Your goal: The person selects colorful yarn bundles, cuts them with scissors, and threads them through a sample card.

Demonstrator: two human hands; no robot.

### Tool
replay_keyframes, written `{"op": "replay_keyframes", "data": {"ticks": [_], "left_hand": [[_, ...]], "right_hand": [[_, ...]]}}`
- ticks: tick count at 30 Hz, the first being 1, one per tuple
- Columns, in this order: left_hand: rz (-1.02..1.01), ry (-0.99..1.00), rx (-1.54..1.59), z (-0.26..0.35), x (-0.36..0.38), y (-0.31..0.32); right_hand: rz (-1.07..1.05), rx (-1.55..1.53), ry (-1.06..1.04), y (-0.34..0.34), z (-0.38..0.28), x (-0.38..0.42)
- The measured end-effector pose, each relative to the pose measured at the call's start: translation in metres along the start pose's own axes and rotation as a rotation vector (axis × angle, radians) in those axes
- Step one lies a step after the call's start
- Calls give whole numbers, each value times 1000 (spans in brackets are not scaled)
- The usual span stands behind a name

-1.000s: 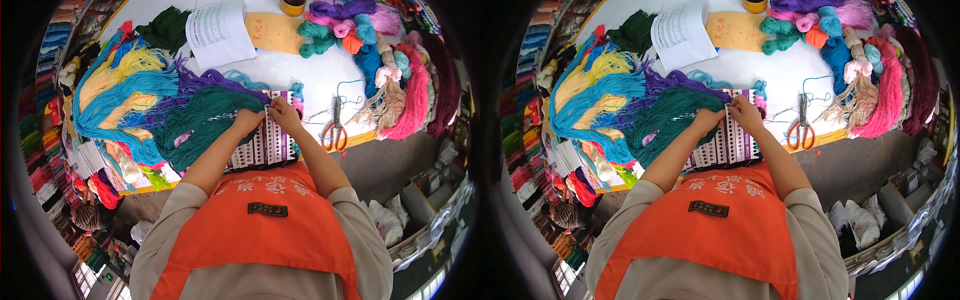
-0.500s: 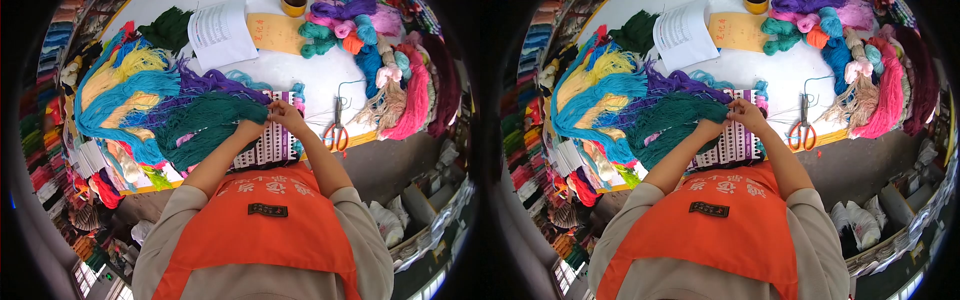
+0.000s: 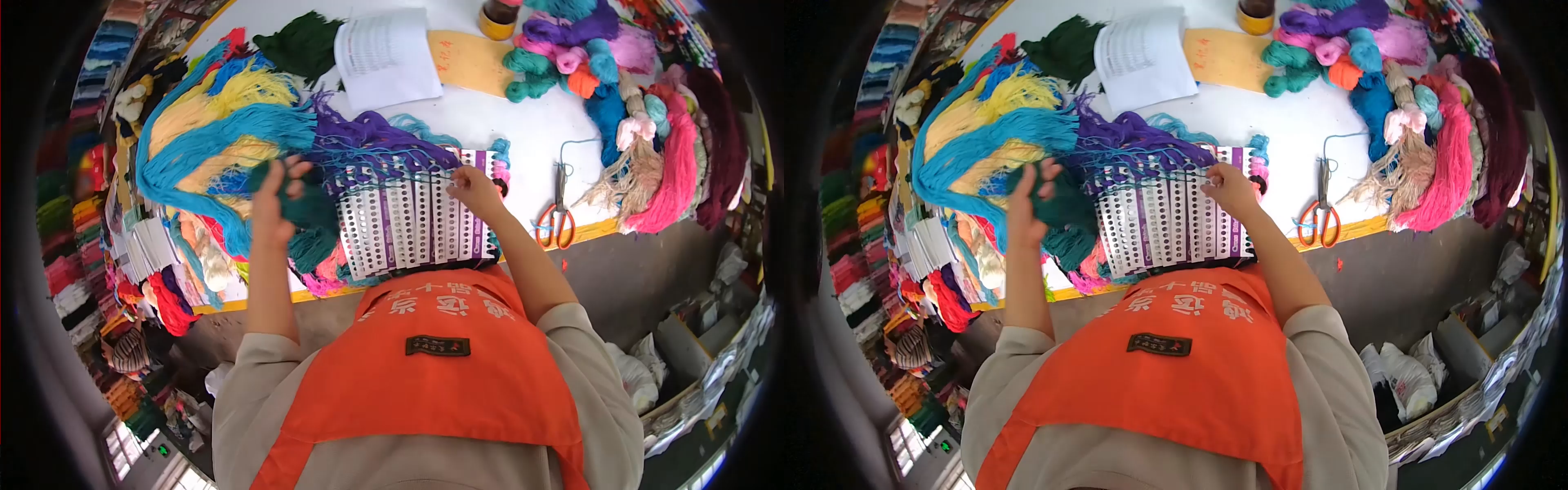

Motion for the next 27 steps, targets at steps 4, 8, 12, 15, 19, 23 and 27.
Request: {"op": "replay_keyframes", "data": {"ticks": [4,8,12,15,19,23,27], "left_hand": [[-315,42,165,-39,37,71],[-480,106,174,-55,63,98],[-499,81,174,-53,79,108],[-503,81,170,-51,85,104],[-531,83,128,-53,86,100],[-420,182,-26,-53,91,104],[-437,166,15,-53,87,105]], "right_hand": [[37,-305,21,9,-94,35],[-93,-541,-151,17,-192,78],[-63,-472,-301,29,-220,91],[-31,-487,-331,31,-226,99],[-46,-557,-286,34,-218,100],[-39,-529,-248,37,-216,101],[10,-590,-254,34,-218,101]]}}
Point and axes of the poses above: each hand's wrist, its own x-axis away from the middle knuckle, its own y-axis out of the palm, z = x × y, the point moved 4 cm from there along -x, towards the middle knuckle, and after that the axes turned 1 degree about y, right-handed, at the moved point
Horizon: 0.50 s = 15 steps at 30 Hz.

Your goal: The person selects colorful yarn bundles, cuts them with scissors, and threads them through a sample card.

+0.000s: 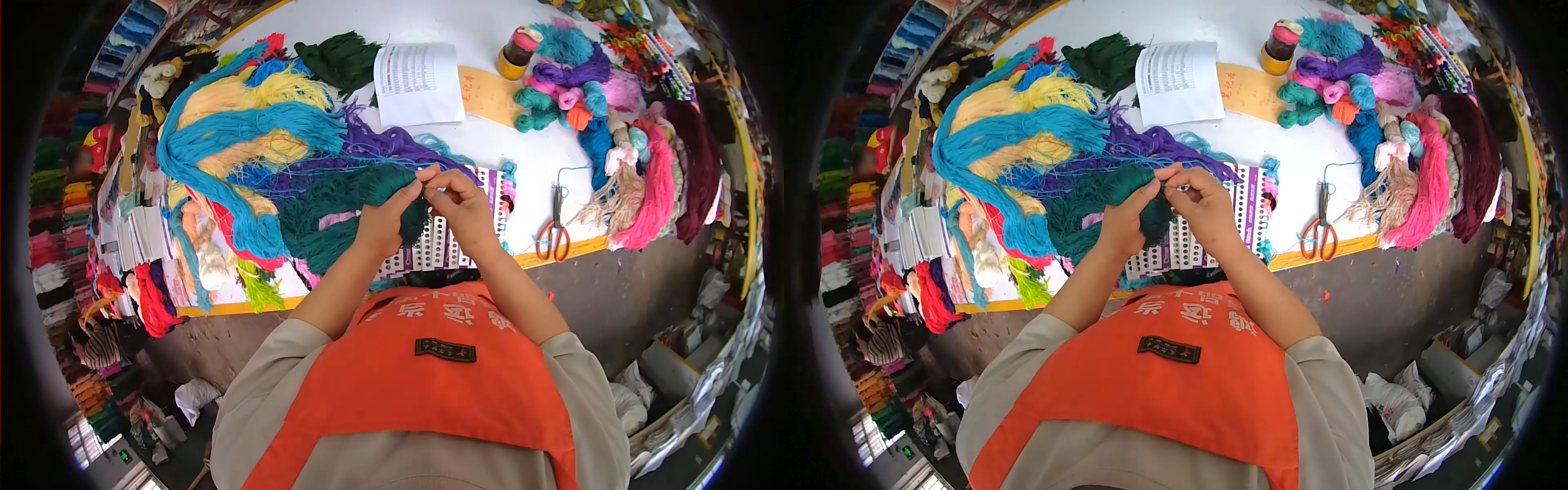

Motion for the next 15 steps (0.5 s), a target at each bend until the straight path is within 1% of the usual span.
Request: {"op": "replay_keyframes", "data": {"ticks": [1,3,7,9,10,12,15], "left_hand": [[9,-25,53,-2,-2,-1],[20,-54,105,-5,-5,-3],[44,-49,142,-7,-11,-1],[61,-62,170,-7,-14,0],[54,-49,140,-8,-15,1],[45,-39,109,-9,-18,2],[21,-38,125,-14,-21,-1]], "right_hand": [[0,0,1,0,-1,-1],[0,-155,53,-1,-1,-4],[0,-166,128,-9,3,-8],[22,-32,75,-11,1,-8],[25,-34,77,-12,4,-8],[-24,135,-4,-14,9,-12],[-32,136,-43,-18,12,-15]]}}
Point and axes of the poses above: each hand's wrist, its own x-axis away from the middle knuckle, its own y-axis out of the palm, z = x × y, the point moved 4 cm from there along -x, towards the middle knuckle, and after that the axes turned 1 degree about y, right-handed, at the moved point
